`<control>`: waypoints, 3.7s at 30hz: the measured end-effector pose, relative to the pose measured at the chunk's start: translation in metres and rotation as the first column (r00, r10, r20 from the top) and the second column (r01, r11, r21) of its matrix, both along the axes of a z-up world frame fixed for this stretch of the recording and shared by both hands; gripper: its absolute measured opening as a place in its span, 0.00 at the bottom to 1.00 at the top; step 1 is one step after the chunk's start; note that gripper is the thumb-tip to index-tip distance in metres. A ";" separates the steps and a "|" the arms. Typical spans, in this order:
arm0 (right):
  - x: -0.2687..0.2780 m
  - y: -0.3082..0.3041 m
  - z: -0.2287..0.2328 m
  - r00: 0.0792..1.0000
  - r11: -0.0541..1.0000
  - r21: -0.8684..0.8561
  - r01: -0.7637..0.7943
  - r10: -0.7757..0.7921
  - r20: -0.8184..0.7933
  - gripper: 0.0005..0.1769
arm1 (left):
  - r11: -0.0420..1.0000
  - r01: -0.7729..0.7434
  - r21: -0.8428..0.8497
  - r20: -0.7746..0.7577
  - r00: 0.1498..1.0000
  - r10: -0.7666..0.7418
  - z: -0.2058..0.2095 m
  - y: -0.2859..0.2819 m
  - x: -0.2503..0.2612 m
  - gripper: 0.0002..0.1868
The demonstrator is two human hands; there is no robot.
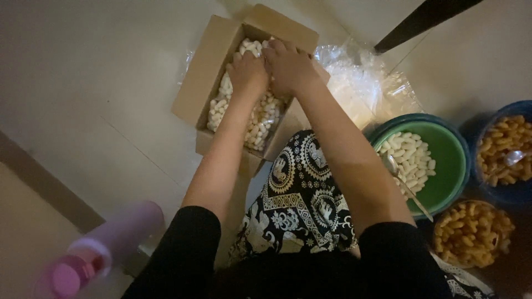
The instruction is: Filling small plastic bags with puffed snacks from a bowl using a spoon and placing them into a cardboard box.
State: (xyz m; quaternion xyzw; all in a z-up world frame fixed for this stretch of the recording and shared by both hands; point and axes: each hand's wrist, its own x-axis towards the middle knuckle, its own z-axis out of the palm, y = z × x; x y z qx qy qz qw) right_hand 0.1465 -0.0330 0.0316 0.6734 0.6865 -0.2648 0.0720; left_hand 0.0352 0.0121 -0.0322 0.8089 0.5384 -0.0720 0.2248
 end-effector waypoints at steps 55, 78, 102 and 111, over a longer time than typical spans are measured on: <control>0.250 -0.243 0.042 0.898 0.674 0.666 0.320 -0.440 0.014 0.03 | 0.923 0.324 0.207 0.445 0.809 -0.384 0.070 -0.199 0.103 0.16; 0.121 -0.549 0.090 0.473 -0.067 0.594 0.802 -0.538 -0.698 0.04 | 0.537 0.626 -0.565 0.813 0.313 0.491 0.113 -0.311 0.077 0.06; 0.028 -0.480 0.122 0.536 0.076 0.583 0.809 -0.502 -0.679 0.27 | 0.860 0.438 0.264 0.769 0.442 -0.461 0.138 -0.410 0.079 0.18; 0.028 -0.510 0.143 0.536 0.163 0.570 0.805 -0.612 -0.582 0.21 | 0.765 0.572 0.296 0.814 0.268 -0.516 0.129 -0.384 0.063 0.16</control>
